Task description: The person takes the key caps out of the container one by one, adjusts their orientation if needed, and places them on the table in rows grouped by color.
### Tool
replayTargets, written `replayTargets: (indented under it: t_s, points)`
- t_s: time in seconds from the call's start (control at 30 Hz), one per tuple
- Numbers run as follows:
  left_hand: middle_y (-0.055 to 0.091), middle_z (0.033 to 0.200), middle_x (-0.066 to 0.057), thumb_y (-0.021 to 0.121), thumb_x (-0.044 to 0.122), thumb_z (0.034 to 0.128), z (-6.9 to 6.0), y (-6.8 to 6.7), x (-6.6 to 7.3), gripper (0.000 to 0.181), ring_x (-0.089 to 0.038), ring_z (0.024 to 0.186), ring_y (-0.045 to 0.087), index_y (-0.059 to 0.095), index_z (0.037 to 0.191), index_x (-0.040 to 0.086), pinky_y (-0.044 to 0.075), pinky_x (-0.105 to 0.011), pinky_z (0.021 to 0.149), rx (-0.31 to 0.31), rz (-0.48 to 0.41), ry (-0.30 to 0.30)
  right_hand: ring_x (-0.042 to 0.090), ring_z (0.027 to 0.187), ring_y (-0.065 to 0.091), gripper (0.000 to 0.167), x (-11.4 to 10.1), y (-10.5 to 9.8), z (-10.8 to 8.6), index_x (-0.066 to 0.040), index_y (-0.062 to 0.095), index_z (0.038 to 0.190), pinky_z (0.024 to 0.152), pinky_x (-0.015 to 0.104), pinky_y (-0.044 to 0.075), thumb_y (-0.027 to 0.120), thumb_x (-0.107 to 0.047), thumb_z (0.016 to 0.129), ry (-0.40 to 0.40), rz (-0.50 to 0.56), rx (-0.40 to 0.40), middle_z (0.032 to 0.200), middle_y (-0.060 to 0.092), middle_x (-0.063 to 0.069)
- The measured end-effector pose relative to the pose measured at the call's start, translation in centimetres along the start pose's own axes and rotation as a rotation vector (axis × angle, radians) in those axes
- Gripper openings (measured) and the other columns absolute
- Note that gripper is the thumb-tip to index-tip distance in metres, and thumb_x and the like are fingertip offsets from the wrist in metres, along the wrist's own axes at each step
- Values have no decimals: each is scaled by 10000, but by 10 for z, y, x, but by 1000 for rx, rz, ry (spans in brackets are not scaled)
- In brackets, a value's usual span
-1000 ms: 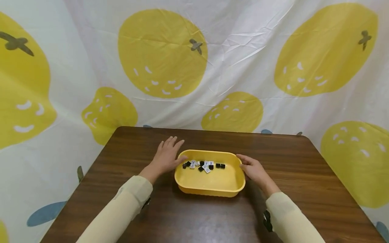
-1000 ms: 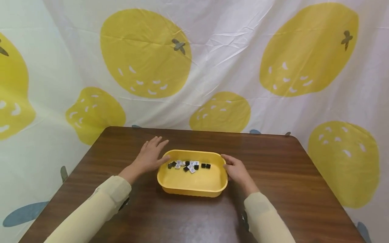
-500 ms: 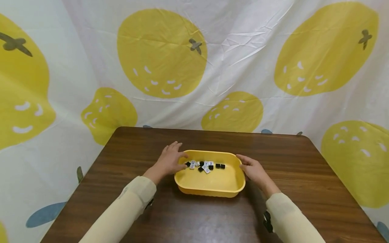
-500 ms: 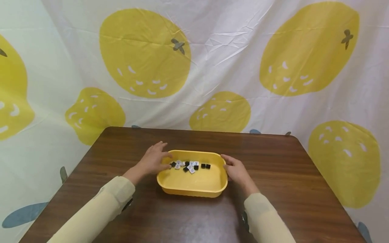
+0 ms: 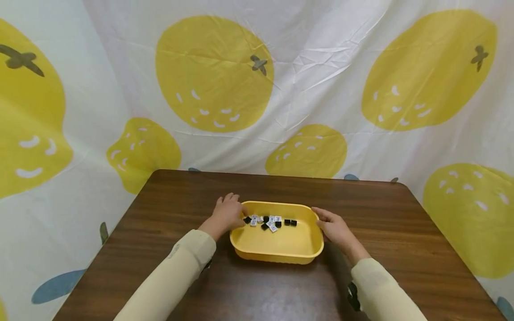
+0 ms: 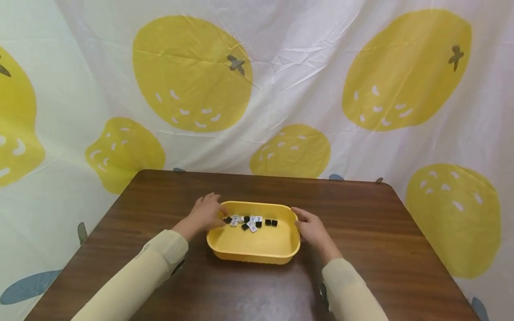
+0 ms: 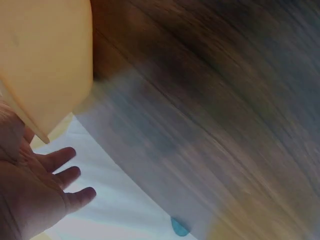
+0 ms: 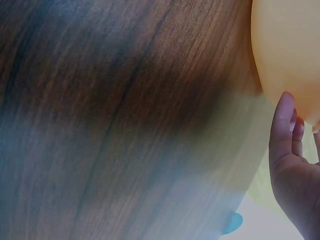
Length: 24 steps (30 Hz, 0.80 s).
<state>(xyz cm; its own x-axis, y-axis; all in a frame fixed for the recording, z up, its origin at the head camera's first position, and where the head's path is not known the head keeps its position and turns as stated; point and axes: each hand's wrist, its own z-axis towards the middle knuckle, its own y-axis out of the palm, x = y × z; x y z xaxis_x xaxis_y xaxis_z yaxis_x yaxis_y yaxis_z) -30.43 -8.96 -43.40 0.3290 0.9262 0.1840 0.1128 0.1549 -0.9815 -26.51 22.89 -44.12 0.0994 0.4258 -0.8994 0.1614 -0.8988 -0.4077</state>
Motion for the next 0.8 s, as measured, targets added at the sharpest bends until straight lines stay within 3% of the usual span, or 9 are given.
replayTargets:
  t_s: [0.13, 0.33, 0.8]
  points:
    - [495, 1406, -147, 745, 197, 859, 6, 6, 5, 237, -379, 1388, 306, 772, 1093, 224, 236, -617, 1103, 0, 47, -28, 191, 668, 532, 483, 1, 0, -1, -35, 413, 1500, 562, 303, 473, 442, -34, 1018, -1, 10, 2, 1232, 536, 259]
    - [556, 1195, -93, 721, 162, 875, 10, 9, 12, 157, -334, 1245, 404, 772, 1010, 224, 308, -585, 1058, -10, 119, -64, 214, 759, 579, 478, 1, 0, -2, -40, 412, 1502, 585, 309, 490, 445, -44, 1025, 3, 15, 3, 1275, 532, 271]
    - [545, 1200, -107, 665, 188, 939, 11, 8, 21, 80, -321, 1206, 435, 736, 973, 201, 360, -552, 1023, -57, 235, -93, 208, 721, 559, 480, 1, -1, -1, -38, 421, 1497, 590, 333, 494, 452, -34, 1017, -5, 1, 6, 1244, 537, 259]
